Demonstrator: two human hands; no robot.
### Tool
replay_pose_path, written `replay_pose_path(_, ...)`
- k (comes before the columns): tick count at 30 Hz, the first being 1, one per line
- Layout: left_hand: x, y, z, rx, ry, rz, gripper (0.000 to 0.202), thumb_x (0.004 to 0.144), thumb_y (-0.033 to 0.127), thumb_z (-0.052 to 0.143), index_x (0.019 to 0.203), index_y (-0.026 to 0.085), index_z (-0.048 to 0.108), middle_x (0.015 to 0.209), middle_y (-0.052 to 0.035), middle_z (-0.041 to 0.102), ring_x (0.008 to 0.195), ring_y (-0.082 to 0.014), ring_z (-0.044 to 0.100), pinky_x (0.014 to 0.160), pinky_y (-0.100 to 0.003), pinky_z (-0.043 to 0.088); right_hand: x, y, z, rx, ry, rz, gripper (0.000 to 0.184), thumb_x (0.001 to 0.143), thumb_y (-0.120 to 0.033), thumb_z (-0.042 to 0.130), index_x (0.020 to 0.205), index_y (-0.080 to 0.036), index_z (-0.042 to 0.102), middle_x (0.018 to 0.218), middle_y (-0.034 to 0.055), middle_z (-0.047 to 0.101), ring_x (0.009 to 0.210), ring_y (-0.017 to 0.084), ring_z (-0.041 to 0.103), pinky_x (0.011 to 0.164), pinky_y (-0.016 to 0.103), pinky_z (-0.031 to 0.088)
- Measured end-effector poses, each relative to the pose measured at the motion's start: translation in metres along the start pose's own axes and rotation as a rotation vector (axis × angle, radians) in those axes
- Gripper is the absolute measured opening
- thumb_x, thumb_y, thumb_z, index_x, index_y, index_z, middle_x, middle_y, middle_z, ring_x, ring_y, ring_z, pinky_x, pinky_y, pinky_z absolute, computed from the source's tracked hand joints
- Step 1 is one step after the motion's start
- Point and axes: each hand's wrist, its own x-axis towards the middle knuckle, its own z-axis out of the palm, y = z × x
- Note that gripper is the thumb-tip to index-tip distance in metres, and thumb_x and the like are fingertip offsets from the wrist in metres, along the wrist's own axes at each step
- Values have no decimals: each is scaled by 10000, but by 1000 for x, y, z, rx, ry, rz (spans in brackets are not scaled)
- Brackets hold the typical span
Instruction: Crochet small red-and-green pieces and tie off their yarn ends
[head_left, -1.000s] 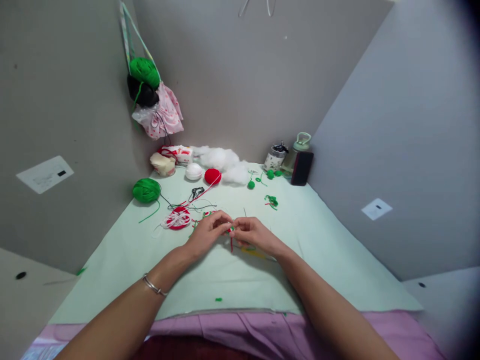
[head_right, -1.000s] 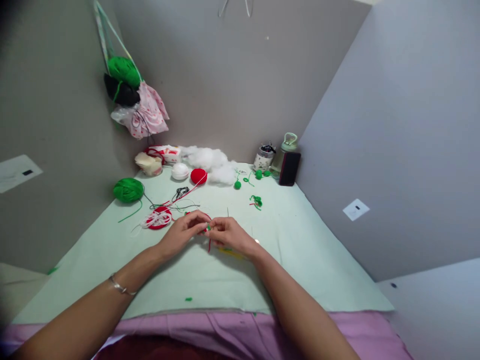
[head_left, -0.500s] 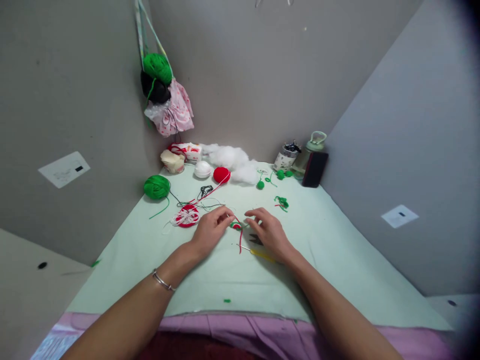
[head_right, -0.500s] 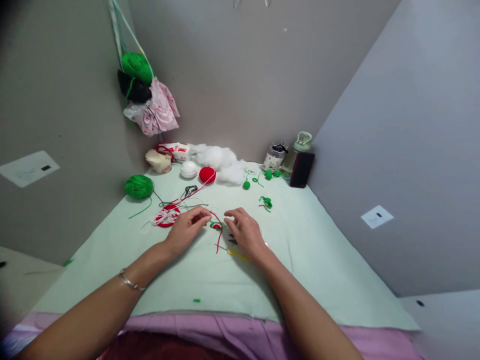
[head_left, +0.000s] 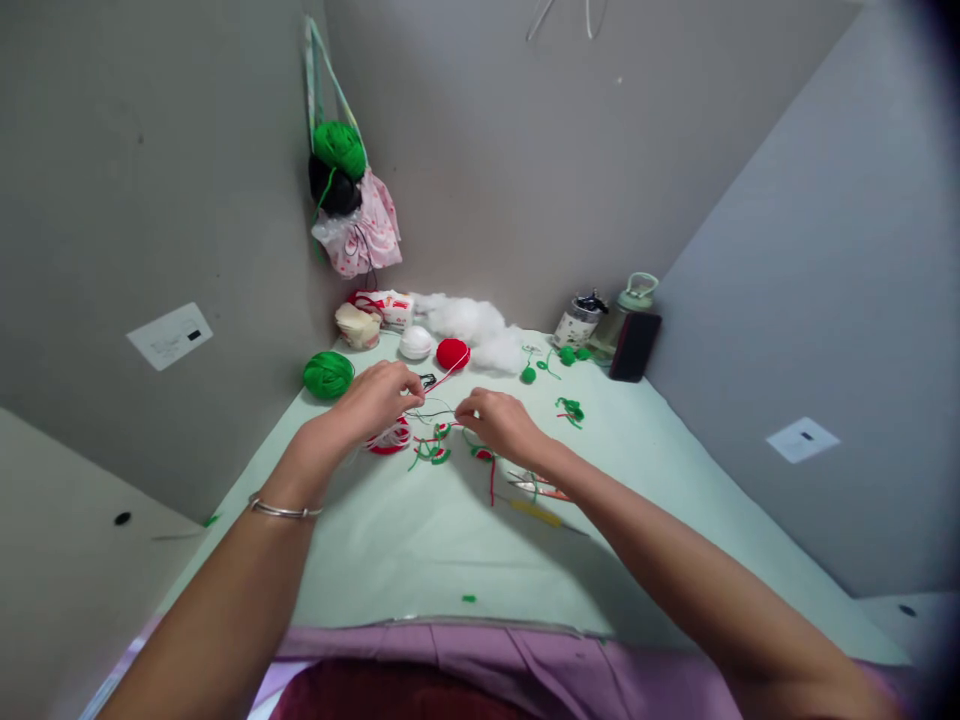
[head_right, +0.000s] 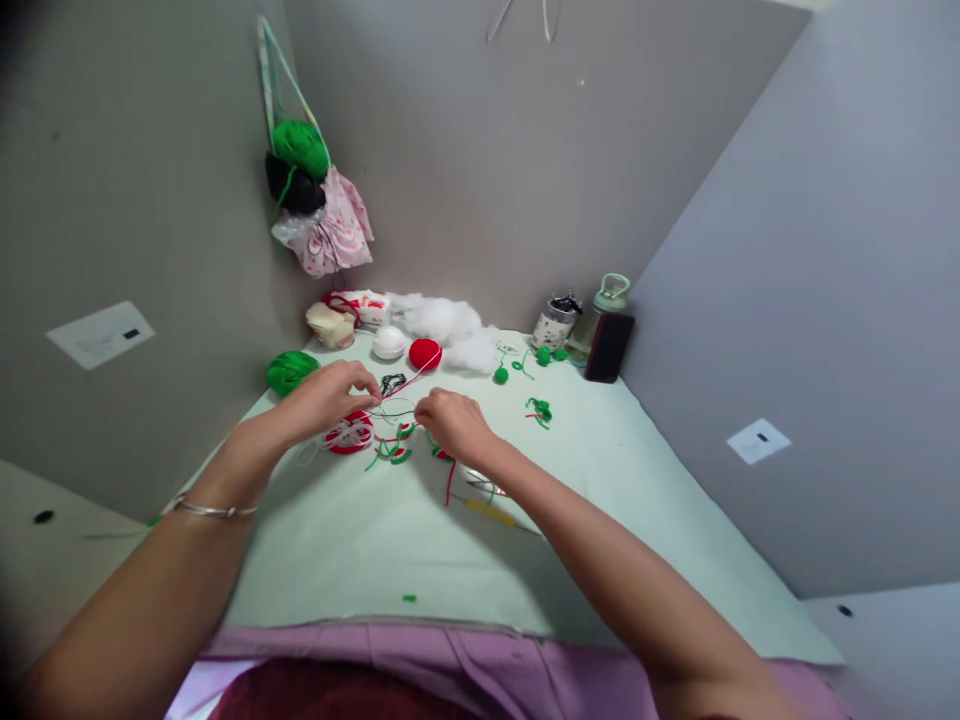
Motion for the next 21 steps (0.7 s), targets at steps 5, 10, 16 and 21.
replay_pose_path(5,5,-9,23,-88,63,8,81,784,265,682,748,247,753,822,-51,720,817,-244,613,712,-320,420,48,-14,32,-60,-28,-55,259,928,-91,464,986,-160,707,1198,155,659,1052,275,647,789,331,463)
replay_pose_path(10,-1,-19,20,-378,275,-84,183,844,362,629,883,210,723,952,-52,738,887,-216,637,805,-315,461,57,-14,36,29,2,-35,202,892,-27,460,934,-123,633,1168,217,670,1059,282,658,820,347,489)
replay_pose_path(16,-3,-2,26,-728,204,-65,276,907,392,568,1070,184,647,1132,-74,697,1008,-201,636,787,-288,501,45,-10,-1,453,-12,-44,94,957,-192,418,933,-184,508,901,57,739,667,120,695,587,213,504)
replay_pose_path(21,-4,21,36,-971,-45,-89,344,918,460,551,1093,168,596,958,-53,670,694,-138,622,616,-269,472,26,-7,-22,1256,-18,63,148,794,-285,642,814,-181,539,701,-11,666,558,93,626,524,202,479)
